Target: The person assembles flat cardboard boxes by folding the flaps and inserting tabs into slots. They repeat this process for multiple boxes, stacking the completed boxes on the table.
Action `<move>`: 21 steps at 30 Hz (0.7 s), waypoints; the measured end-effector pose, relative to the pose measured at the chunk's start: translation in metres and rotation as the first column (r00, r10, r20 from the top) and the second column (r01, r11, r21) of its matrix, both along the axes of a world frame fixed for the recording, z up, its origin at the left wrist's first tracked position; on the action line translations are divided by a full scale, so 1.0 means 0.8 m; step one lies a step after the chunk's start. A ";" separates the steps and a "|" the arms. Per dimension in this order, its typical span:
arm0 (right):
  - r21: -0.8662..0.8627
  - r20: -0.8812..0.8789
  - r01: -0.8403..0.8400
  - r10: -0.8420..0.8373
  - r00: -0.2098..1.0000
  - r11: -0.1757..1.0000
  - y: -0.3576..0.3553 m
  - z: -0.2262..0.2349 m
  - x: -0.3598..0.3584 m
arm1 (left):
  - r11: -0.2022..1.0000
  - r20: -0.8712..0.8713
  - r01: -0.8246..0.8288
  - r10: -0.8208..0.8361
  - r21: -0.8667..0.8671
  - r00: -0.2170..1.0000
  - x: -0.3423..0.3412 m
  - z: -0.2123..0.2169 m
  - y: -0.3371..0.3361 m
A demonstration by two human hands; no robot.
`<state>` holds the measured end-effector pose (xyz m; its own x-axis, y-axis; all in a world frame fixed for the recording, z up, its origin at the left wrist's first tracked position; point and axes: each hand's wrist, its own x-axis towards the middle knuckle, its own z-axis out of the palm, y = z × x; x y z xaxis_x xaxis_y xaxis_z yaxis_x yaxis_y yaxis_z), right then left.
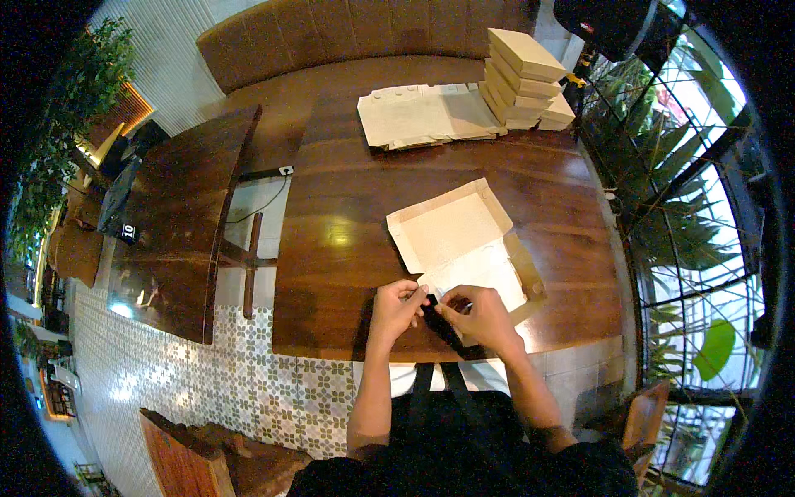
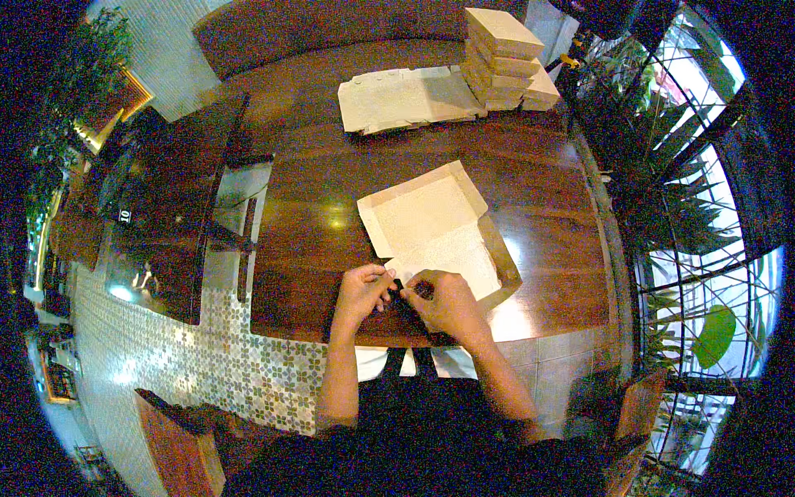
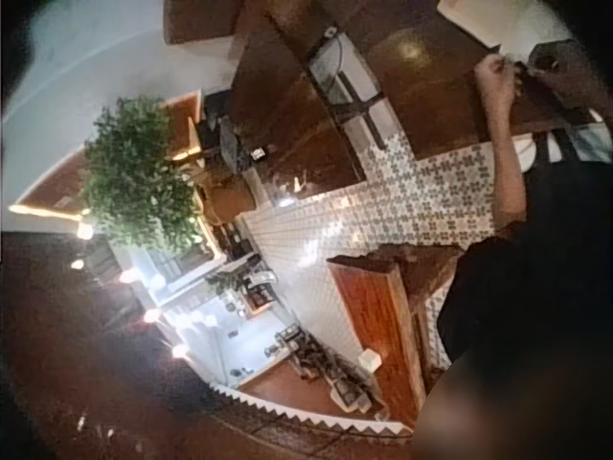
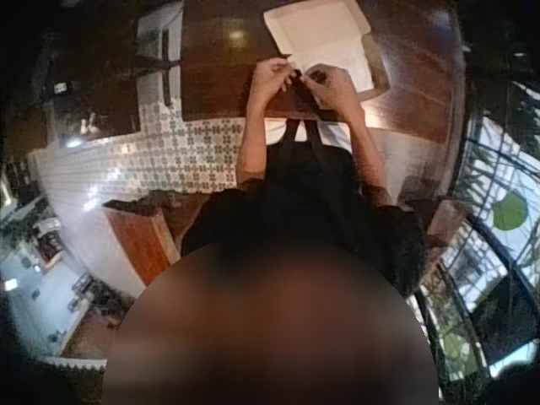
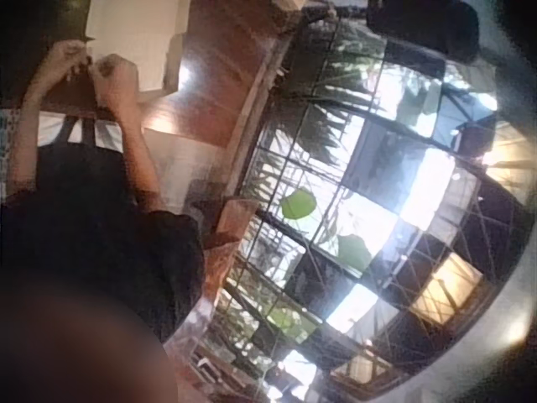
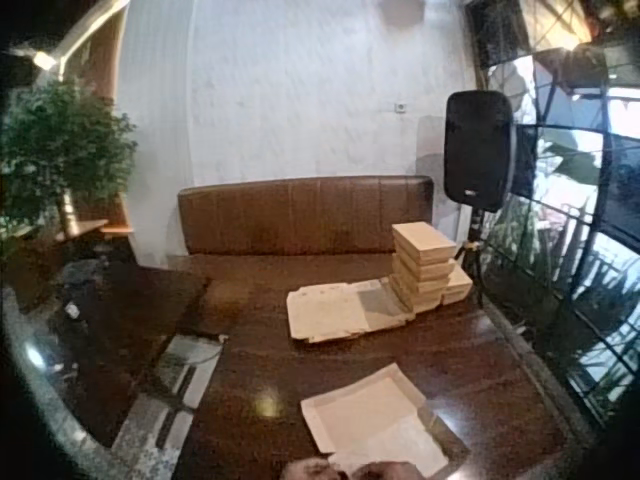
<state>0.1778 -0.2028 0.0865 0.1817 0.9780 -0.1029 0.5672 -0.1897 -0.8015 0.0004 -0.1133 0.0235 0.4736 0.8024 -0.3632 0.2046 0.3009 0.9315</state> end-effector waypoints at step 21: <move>-0.015 -0.413 0.256 -0.239 0.879 0.966 0.017 -0.020 0.009 | 0.916 0.279 -0.290 0.212 0.277 0.937 0.013 0.019 -0.012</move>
<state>0.1847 -0.1896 0.0707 0.3689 0.9112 -0.1835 0.1270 -0.2449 -0.9612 0.0108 -0.1232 0.0385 0.2824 0.9591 0.0199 -0.0787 0.0025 0.9969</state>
